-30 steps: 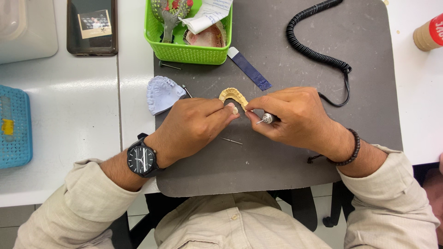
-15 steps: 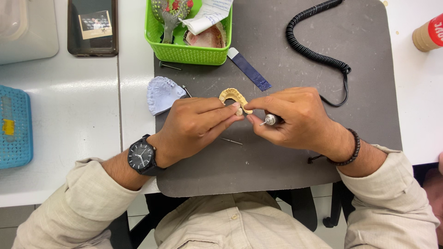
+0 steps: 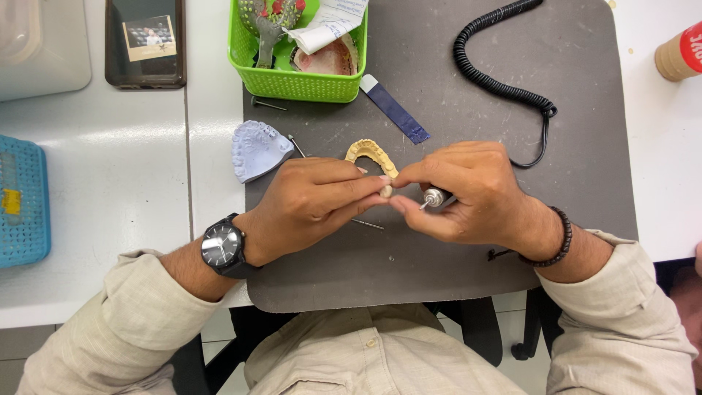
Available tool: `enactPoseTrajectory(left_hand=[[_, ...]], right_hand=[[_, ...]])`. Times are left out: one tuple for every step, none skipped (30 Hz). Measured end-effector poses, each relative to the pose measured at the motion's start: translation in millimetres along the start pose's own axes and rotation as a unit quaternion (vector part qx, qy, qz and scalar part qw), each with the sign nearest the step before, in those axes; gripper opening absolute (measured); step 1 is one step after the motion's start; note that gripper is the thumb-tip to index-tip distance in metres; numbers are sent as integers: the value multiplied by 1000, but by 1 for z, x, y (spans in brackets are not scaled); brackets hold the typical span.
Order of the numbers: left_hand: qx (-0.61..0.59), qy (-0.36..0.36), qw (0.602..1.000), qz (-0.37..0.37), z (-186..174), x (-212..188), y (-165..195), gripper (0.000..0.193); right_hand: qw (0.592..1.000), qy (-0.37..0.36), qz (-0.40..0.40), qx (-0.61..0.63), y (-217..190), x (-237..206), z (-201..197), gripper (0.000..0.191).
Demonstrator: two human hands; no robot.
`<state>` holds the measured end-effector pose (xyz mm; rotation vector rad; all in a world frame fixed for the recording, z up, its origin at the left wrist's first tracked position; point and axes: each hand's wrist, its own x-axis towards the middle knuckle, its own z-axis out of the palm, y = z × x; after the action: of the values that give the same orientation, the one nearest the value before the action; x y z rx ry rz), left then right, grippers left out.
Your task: The person holds a small dental prosthetic tooth in one hand and grinds its surface with a rotary grinding tool, repositioning it repeatedly. They then set the tool down, pick up a yellow denture arch, and press the ground tooth into place on the arch, checking the fit.
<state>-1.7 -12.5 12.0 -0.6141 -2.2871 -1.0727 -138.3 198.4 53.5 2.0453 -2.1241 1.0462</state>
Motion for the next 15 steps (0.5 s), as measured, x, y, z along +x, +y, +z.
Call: enactPoseTrajectory(left_hand=[[-23,-5,1000,-3,0,-1,1,24],[-46,-9,999,-5,0,-2,2,25],[-67,-14,998,-6,0,-2,3,25],[-76,-19,997,-8,1,-2,4,26],[-85,-25,996,-10,1,-1,5,27],[-94,-31,995,-11,2,-1,5,27],[-105,-33,994,-11,2,-1,6,28],[-115,-34,993,-13,2,-1,7,28],[-125,-35,991,-15,2,-1,7,29],[-121,-37,992,-17,3,-2,8,29],[-117,-38,992,-18,3,-2,8,29],[-115,-40,992,-20,4,-2,9,29],[-118,-40,992,-22,4,-2,9,29],[-121,-41,991,-24,4,-2,9,29],[-125,-41,991,-25,4,-2,10,29]], right_hand=[[1000,-2,-2,-10,0,0,0,26],[1000,-3,-5,-21,0,1,0,35],[999,-3,-9,-32,-1,2,0,45],[999,0,-8,-50,-1,2,1,50],[998,3,-7,-67,-2,2,3,54],[996,6,-6,-85,-4,2,3,59],[996,6,-6,-94,-5,2,3,59],[995,6,-7,-101,-6,1,2,60],[994,5,-8,-108,-7,0,2,61],[993,0,-6,-117,-8,0,2,62],[992,-6,-3,-125,-9,-1,1,63],[991,-11,0,-134,-10,-1,1,64],[991,-14,0,-133,-9,-2,2,65],[991,-17,0,-132,-9,-1,2,65],[991,-19,-1,-131,-9,-1,3,66]])
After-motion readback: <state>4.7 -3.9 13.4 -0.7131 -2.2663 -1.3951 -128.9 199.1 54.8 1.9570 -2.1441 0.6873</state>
